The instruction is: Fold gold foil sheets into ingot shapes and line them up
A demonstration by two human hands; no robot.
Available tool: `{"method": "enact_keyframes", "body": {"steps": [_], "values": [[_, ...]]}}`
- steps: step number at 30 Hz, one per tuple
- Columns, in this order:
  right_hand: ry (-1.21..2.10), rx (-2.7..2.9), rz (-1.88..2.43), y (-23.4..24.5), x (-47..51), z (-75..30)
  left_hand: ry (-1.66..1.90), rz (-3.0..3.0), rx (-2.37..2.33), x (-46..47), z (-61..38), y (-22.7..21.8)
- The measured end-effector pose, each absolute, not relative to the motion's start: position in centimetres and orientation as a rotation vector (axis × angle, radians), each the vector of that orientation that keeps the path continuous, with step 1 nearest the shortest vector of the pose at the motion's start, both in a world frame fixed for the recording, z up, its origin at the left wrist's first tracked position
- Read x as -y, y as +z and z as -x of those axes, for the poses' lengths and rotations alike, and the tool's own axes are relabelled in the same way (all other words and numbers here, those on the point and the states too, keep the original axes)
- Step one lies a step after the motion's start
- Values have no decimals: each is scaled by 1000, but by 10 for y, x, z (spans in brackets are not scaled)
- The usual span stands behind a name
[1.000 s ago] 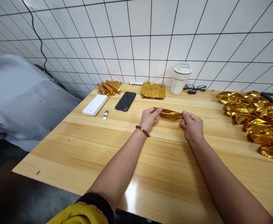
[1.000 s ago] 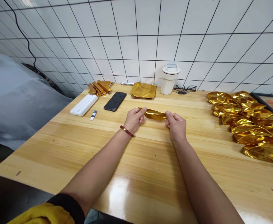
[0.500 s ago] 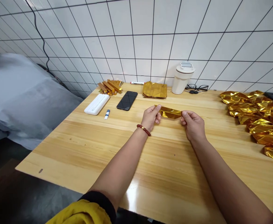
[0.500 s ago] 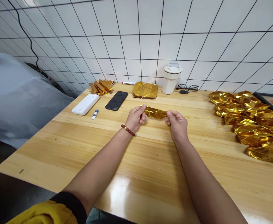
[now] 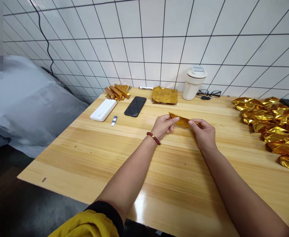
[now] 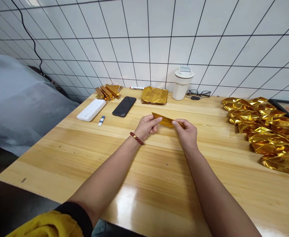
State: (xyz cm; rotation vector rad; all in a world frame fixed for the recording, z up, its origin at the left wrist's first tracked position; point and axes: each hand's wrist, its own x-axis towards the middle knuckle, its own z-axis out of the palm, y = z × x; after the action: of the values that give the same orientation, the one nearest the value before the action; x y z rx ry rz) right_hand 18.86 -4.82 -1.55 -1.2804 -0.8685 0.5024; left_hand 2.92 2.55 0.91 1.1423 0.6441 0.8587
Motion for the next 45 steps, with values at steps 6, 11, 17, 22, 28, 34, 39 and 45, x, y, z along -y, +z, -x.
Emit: {"method": "enact_keyframes", "body": {"steps": [6,11,17,22,28,34,39,45], "values": [[529,829,1286,-15,48,-186,851,-1167,-672,-27,-31,7],[577,801,1241,-15,47,-186,891,-1097,-649,-30,-32,5],[492,784,1282,-20,44,-189,881,-1024,-632,-33,-26,8],[386,865,1328,-22,46,-188,900,-896,-562,-35,-23,11],[408,901,1316,-14,50,-186,921,-875,-610,-34,-28,9],[558,848,1275,-12,49,-186,901,-904,-630,-33,-31,9],[573,803,1288,-14,47,-186,902,-939,-647,-30,-32,11],[564,835,1269,-12,49,-185,906,-1006,-640,-27,-32,11]]}}
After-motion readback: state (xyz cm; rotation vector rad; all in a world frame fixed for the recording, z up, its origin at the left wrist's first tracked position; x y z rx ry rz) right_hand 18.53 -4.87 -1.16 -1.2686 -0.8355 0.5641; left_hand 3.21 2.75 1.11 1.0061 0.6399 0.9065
